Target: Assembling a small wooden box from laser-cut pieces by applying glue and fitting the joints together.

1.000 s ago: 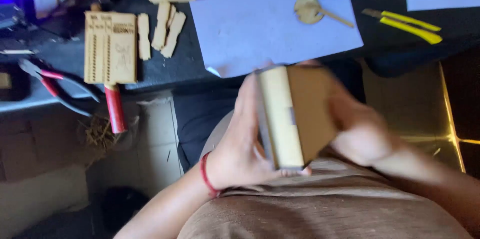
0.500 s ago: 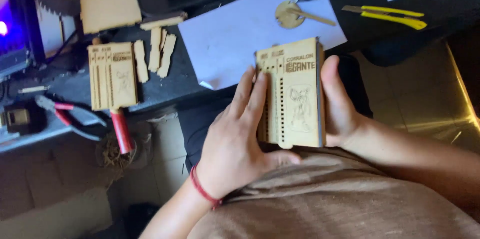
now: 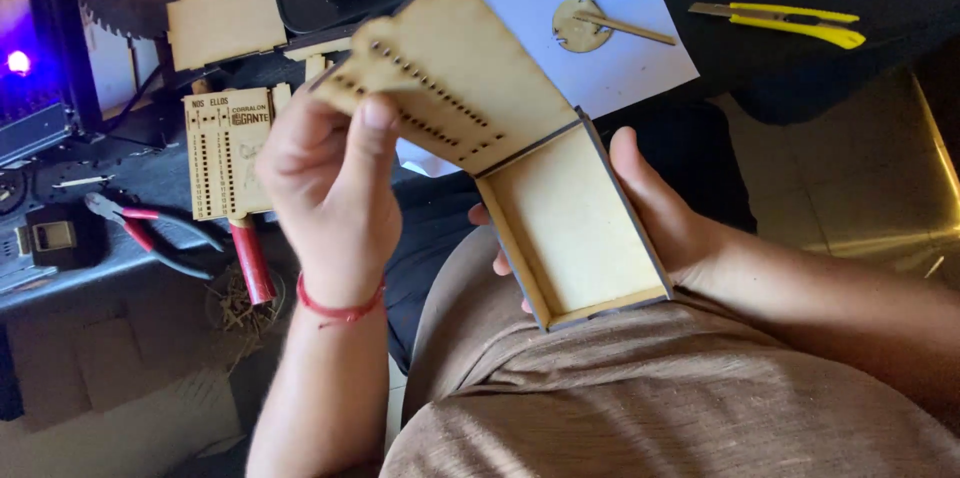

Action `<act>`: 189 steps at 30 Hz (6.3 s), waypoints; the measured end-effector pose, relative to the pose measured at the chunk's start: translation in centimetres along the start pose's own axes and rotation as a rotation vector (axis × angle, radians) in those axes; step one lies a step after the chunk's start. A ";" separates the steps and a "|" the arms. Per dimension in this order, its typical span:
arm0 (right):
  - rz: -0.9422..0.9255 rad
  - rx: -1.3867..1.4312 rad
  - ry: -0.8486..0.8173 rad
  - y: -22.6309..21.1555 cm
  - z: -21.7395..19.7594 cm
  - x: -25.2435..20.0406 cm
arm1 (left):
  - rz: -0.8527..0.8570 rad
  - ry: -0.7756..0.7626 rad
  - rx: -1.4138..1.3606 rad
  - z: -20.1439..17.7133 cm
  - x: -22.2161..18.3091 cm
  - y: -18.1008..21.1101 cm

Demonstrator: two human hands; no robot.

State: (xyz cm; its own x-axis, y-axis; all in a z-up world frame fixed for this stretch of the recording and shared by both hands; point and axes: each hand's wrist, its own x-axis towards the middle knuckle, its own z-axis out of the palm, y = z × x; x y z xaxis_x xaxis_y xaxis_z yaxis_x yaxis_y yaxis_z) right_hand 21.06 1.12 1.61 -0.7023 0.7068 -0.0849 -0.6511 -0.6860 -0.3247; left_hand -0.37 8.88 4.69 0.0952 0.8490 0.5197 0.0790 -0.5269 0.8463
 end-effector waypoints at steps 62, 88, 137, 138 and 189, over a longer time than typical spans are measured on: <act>-0.185 0.235 -0.056 0.7 -2.1 -1.9 | 0.241 -0.659 0.533 2.8 -6.9 -0.2; -0.325 0.133 0.098 2.5 -1.7 -1.7 | 0.233 -0.608 0.414 4.3 -5.2 -0.4; -0.211 -0.146 -0.200 0.6 -5.9 -1.4 | -0.048 -0.186 -0.040 1.2 -4.5 2.3; -0.205 -0.149 -0.206 0.5 -6.3 -1.3 | -0.023 -0.152 -0.008 1.3 -4.2 2.6; 0.066 -0.097 -0.290 0.9 -5.7 -2.5 | -0.498 -0.018 -0.699 2.5 -2.0 -5.6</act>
State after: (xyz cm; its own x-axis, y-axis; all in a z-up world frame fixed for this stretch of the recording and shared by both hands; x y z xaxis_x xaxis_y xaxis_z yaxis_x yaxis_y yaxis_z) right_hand 23.88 -0.25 -3.79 -0.8038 0.5732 0.1588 -0.5809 -0.6991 -0.4169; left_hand 1.50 10.00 -1.34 0.2283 0.9709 0.0716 -0.5134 0.0575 0.8562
